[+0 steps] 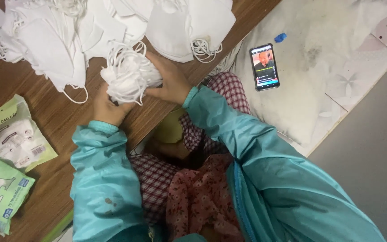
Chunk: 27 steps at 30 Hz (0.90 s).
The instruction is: Inspecting individual face masks for quality and stacking them neatly on a wooden surface.
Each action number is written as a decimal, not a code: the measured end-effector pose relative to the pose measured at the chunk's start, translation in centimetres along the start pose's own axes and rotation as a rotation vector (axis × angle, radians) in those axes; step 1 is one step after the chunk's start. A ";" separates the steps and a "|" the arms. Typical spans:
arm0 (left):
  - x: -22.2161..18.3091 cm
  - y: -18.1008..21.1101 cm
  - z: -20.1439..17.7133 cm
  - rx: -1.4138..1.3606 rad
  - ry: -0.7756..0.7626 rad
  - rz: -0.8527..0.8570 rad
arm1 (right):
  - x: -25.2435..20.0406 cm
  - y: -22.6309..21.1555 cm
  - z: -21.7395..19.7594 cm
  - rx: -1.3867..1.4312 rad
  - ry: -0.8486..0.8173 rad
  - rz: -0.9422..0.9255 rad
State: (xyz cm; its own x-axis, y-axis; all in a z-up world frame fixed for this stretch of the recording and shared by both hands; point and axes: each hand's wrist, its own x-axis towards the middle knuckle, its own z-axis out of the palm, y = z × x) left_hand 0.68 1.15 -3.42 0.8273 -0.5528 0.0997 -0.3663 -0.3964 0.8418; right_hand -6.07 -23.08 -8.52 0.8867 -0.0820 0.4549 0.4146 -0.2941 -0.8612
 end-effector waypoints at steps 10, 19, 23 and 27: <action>1.1 0.5 3.9 0.314 0.149 0.132 | 0.3 -2.8 1.3 0.034 0.065 0.026; 1.1 -2.1 4.3 0.392 0.276 0.039 | 0.3 -2.0 1.7 0.078 0.074 0.053; 0.7 -2.8 4.5 0.434 0.214 0.091 | -0.3 -1.0 1.9 0.038 0.068 0.063; 0.2 -3.1 3.8 0.484 0.171 0.137 | 0.7 -3.5 0.9 -0.072 0.061 0.028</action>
State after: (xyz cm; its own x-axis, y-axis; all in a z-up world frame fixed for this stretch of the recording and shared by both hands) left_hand 0.34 -0.53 -7.98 0.8009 -0.5120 0.3105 -0.5971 -0.6445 0.4776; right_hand -6.76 -21.28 -5.40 0.8827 -0.1483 0.4459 0.3722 -0.3585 -0.8561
